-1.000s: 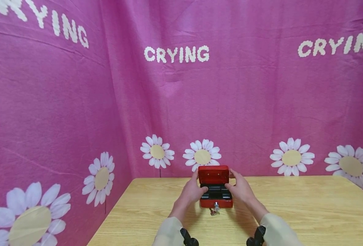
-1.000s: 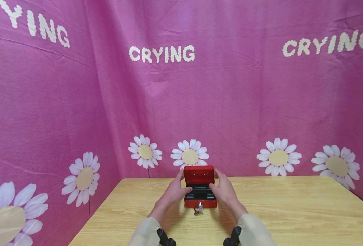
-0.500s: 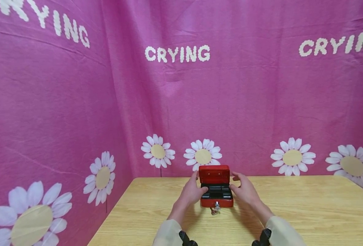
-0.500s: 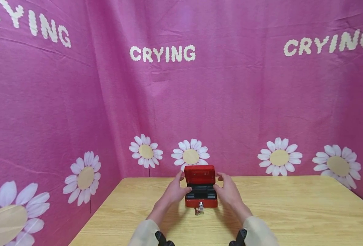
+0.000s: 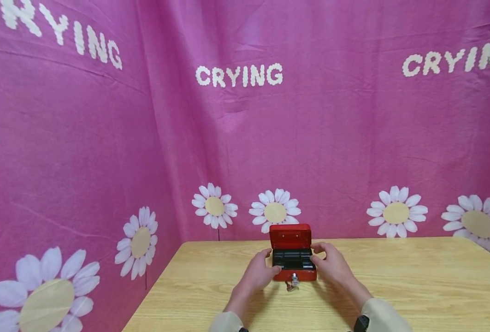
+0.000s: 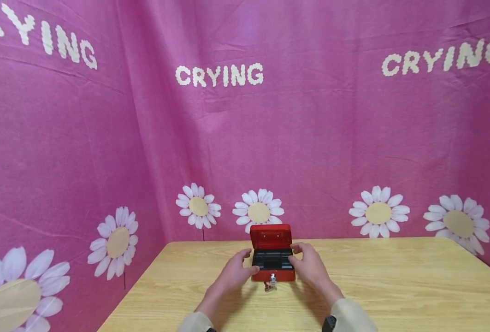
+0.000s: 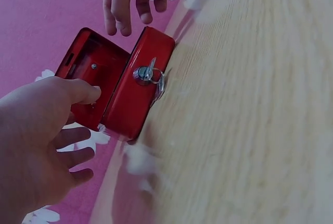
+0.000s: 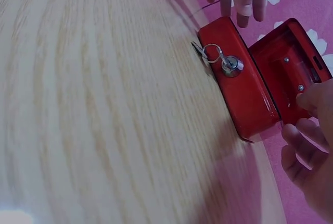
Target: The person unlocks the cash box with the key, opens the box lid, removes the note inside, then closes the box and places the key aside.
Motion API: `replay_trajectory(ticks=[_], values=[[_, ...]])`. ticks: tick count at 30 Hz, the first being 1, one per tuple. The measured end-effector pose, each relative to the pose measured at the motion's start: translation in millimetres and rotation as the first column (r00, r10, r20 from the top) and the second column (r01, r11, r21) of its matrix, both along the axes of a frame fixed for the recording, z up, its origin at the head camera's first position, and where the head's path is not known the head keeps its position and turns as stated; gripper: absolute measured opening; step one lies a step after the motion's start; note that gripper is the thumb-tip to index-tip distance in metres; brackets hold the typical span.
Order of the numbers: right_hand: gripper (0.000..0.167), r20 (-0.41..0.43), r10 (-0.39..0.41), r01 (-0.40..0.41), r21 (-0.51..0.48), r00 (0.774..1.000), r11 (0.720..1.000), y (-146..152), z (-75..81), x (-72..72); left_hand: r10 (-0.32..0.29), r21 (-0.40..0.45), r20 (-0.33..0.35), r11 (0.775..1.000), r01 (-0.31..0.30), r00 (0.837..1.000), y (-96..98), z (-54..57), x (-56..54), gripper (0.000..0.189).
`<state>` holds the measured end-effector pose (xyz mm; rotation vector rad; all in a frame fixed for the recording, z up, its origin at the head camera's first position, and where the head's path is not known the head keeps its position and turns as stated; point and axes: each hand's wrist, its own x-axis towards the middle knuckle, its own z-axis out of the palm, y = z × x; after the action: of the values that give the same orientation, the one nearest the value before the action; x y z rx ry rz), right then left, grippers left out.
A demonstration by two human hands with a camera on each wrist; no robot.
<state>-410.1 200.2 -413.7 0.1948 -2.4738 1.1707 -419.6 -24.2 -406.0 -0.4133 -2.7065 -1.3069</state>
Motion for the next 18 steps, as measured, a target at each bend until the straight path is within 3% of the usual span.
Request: replay_trajectory(ticks=[9, 18], values=[[0.038, 0.02, -0.007, 0.007, 0.019, 1.0, 1.0, -2, -4.7, 0.3, 0.002, 0.039, -0.011, 0.999, -0.001, 1.0, -4.1, -8.0, 5.2, 0.063], [0.035, 0.013, -0.001, 0.0, 0.05, 1.0, 0.999, -3, -4.7, -0.2, -0.037, 0.116, 0.004, 0.993, 0.036, 0.999, -1.7, -18.0, 7.8, 0.06]])
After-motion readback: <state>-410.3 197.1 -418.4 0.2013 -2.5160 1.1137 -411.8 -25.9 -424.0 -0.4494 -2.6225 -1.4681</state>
